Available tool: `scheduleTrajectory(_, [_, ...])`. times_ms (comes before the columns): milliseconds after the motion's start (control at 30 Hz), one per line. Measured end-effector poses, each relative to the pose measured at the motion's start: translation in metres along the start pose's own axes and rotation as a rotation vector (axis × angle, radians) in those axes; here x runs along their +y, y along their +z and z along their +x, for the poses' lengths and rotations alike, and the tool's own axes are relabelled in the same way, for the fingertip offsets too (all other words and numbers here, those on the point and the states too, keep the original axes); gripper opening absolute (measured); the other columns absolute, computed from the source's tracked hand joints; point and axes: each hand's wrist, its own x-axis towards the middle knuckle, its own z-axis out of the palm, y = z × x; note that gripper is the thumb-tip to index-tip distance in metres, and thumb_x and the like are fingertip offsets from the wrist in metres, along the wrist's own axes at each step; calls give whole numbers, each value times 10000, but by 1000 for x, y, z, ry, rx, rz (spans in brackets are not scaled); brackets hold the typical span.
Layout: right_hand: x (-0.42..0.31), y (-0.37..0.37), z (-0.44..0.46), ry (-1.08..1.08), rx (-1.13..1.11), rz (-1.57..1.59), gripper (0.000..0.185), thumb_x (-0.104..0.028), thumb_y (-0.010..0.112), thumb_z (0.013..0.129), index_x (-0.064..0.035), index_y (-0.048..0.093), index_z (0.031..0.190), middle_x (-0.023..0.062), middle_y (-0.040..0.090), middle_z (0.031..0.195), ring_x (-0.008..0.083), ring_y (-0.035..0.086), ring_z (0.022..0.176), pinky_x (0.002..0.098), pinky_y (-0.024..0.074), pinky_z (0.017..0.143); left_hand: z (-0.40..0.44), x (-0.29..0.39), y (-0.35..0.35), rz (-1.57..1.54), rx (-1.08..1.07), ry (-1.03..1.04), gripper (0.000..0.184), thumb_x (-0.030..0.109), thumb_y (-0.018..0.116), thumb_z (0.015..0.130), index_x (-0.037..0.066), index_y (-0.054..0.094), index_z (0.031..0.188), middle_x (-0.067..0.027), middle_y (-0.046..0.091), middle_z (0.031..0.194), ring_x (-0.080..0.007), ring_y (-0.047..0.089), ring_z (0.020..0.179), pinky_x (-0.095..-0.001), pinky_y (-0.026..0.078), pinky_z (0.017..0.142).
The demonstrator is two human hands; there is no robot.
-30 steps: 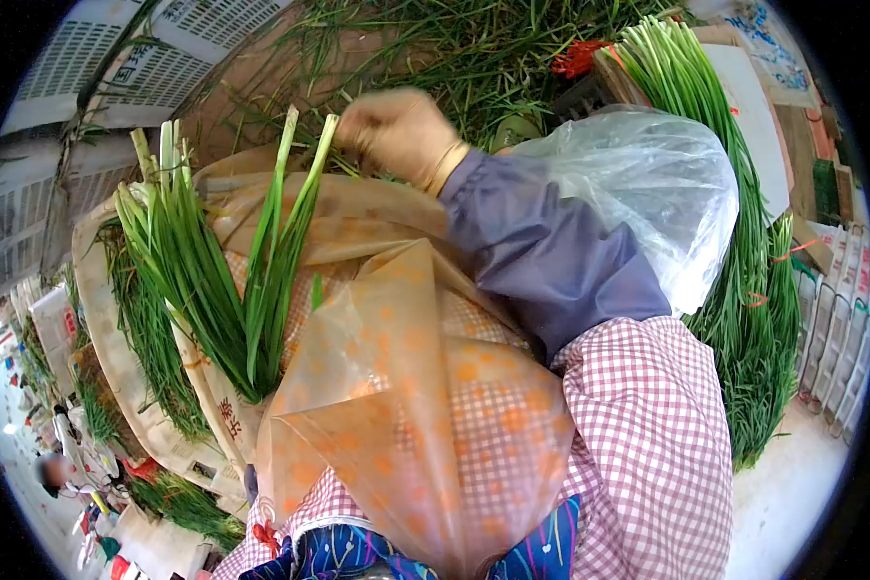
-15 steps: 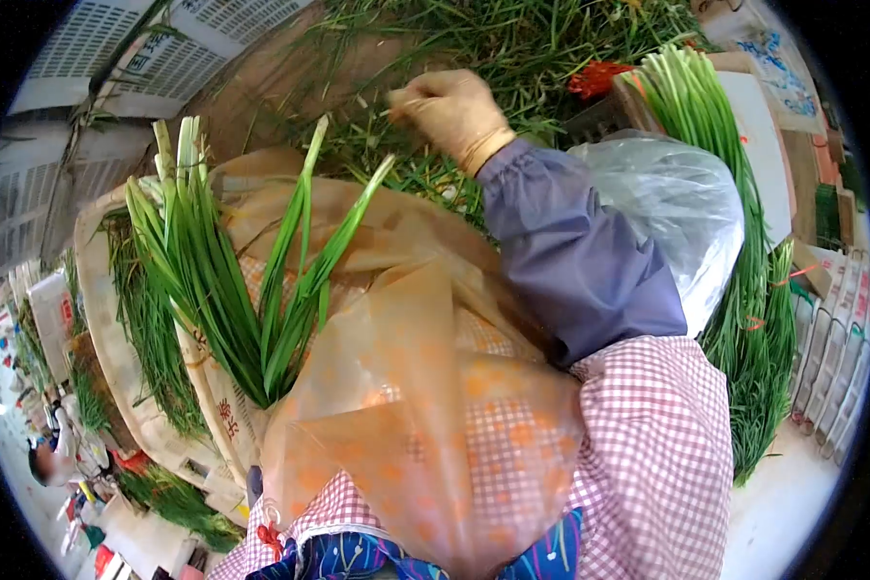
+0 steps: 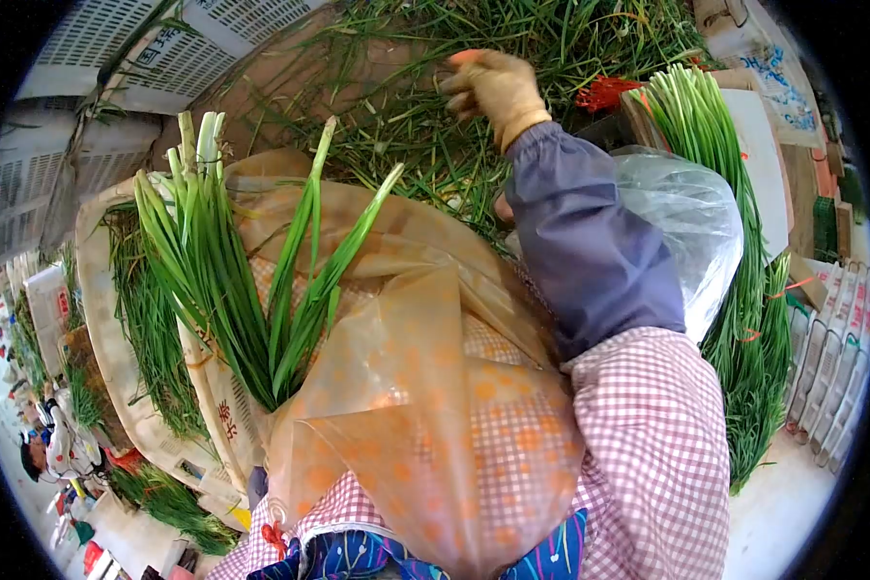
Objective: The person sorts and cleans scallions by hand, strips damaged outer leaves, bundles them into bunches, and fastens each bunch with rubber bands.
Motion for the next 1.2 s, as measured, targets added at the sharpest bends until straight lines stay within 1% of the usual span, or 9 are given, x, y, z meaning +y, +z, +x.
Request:
scheduleTrajectory(167, [-10,85,-46,195,-593,57,324,-266,559,935,-51,571,1177,31,611,696,89,493,451,243,444,428,2,-1,3,2,-8,6,640,199,718,780,-8,413,1302,-93,600,1084,-175,572,964,-295,472,837])
scheduleTrajectory(267, [3,104,-32,-121,-428,-157,237,-248,562,925,-73,662,801,-2,557,585,96,481,427,246,405,393,0,1,1,14,-5,13,643,201,720,779,-8,411,1303,-94,598,1087,-175,571,965,-296,471,838])
scheduleTrajectory(433, [-17,26,9,-103,168,139,211,-132,512,904,-23,635,1035,64,619,753,158,600,585,305,522,527,-2,-2,2,2,10,12,649,203,723,778,-9,410,1305,-95,596,1091,-175,569,968,-296,470,842])
scheduleTrajectory(500, [-10,-1,1,33,144,123,302,-142,543,886,-40,562,1170,74,624,831,175,594,628,333,531,575,2,-3,3,-4,7,8,652,204,724,777,-10,409,1306,-95,596,1092,-175,568,969,-296,469,843])
scheduleTrajectory(633, [18,29,-62,486,-204,31,202,-160,573,885,-48,571,1052,47,573,714,150,479,466,290,425,414,5,0,5,-5,2,2,656,206,726,776,-11,407,1307,-96,594,1095,-175,567,972,-296,468,845])
scheduleTrajectory(700, [38,52,-85,634,-343,341,156,-189,579,906,-50,576,977,32,545,662,123,455,431,258,381,369,5,1,5,7,0,1,659,207,727,775,-11,407,1308,-96,593,1097,-174,566,973,-296,468,847])
scheduleTrajectory(1033, [40,72,-84,250,-183,65,189,-179,549,935,-15,608,861,22,536,592,89,455,436,219,388,395,-2,-2,3,20,3,7,671,213,732,772,-14,403,1311,-98,589,1105,-174,562,979,-297,465,853])
scheduleTrajectory(1100, [50,65,-79,362,-100,247,213,-222,544,946,-19,606,962,37,567,677,100,488,487,230,415,429,-1,-2,4,22,4,13,673,214,733,771,-14,402,1312,-98,588,1106,-174,561,980,-297,465,854])
scheduleTrajectory(1200, [45,57,-85,534,-414,599,303,-302,531,954,-50,574,1117,52,596,835,139,528,558,288,466,487,-1,-1,6,31,11,15,677,215,735,771,-15,401,1313,-99,587,1109,-174,560,982,-297,464,856])
